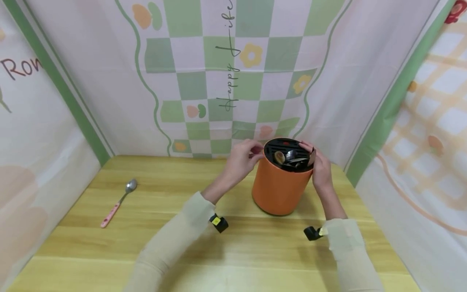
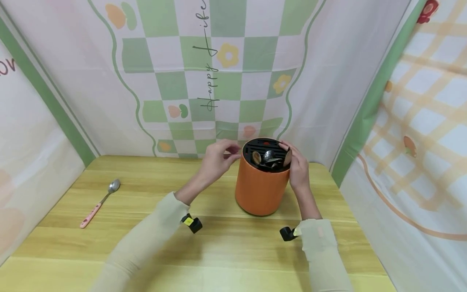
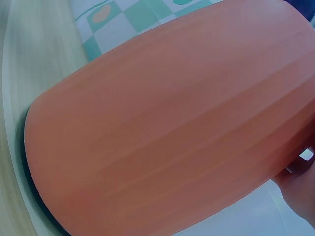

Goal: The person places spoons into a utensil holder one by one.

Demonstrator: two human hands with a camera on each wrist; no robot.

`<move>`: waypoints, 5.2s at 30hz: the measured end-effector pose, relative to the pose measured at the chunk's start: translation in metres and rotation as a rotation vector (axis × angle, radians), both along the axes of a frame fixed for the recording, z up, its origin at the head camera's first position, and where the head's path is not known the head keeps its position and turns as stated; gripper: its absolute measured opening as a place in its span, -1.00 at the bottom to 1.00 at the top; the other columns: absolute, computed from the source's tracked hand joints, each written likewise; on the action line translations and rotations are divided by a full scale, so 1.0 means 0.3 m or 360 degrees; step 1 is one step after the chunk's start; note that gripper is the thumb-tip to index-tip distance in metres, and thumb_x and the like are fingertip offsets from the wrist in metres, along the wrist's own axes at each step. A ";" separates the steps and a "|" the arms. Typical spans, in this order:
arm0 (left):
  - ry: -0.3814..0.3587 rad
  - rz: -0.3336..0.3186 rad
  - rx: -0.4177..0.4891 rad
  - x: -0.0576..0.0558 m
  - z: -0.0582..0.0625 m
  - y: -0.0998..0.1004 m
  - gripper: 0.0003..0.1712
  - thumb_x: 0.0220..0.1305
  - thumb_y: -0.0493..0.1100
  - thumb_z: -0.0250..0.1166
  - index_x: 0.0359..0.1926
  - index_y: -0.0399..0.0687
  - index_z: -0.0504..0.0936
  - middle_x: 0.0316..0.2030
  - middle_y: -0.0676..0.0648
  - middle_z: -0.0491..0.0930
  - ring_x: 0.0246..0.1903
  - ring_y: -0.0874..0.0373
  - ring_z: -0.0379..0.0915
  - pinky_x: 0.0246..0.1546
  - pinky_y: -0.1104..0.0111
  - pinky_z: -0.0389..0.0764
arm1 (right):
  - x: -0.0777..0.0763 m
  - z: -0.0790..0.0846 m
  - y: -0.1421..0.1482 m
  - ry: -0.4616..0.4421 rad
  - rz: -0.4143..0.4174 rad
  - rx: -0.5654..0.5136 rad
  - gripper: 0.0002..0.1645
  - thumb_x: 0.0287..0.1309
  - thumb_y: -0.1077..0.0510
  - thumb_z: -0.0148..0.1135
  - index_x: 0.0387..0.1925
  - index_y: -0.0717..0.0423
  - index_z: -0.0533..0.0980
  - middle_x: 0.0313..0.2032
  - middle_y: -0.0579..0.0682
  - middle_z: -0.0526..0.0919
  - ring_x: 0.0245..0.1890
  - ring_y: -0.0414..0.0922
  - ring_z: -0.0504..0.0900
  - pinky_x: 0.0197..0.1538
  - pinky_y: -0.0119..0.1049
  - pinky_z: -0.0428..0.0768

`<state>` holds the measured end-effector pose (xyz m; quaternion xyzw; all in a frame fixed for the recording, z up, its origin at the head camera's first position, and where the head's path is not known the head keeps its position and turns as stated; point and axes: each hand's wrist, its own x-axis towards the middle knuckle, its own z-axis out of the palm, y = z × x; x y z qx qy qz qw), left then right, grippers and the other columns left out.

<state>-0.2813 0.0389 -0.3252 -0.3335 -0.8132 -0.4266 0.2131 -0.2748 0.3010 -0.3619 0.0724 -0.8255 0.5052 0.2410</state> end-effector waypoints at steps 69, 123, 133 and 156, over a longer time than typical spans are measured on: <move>-0.0572 0.0642 -0.0023 0.194 -0.343 -0.720 -0.71 0.16 -0.43 0.37 -0.06 -0.35 0.64 -0.16 -0.31 0.69 -0.16 -0.10 0.66 -0.16 0.28 0.75 | -0.002 -0.011 0.002 -0.0030 -0.0017 -0.0039 -0.40 0.60 0.00 -0.34 0.22 0.28 0.50 0.39 0.18 0.41 0.47 0.09 0.25 0.55 -0.01 0.13; -0.0872 0.1078 -0.0733 0.208 -0.442 -1.196 -0.74 0.25 -0.34 0.09 -0.19 -0.59 0.47 -0.30 -0.52 0.43 -0.30 -0.38 0.38 -0.32 -0.09 0.50 | 0.002 0.004 -0.010 -0.0023 0.0008 -0.0008 -0.38 0.60 -0.01 -0.36 0.23 0.31 0.49 0.38 0.22 0.40 0.47 0.12 0.25 0.55 -0.01 0.13; -0.1002 0.1048 -0.0791 0.192 -0.422 -1.229 -0.71 0.36 -0.26 0.07 -0.29 -0.48 0.58 -0.46 -0.33 0.52 -0.48 -0.12 0.47 -0.53 0.11 0.53 | -0.003 0.002 -0.002 -0.0063 -0.0007 -0.0039 -0.37 0.60 -0.05 -0.36 0.25 0.27 0.49 0.40 0.17 0.38 0.49 0.08 0.23 0.56 0.01 0.11; -0.1549 0.0649 -0.0398 0.178 -0.379 -1.242 -0.79 0.37 -0.30 0.10 -0.28 -0.44 0.55 -0.74 0.01 0.40 -0.79 0.23 0.30 -0.77 0.44 0.35 | -0.006 -0.001 0.001 -0.0055 -0.0012 -0.0043 -0.35 0.60 -0.04 -0.39 0.23 0.27 0.50 0.39 0.18 0.40 0.49 0.08 0.23 0.56 0.01 0.12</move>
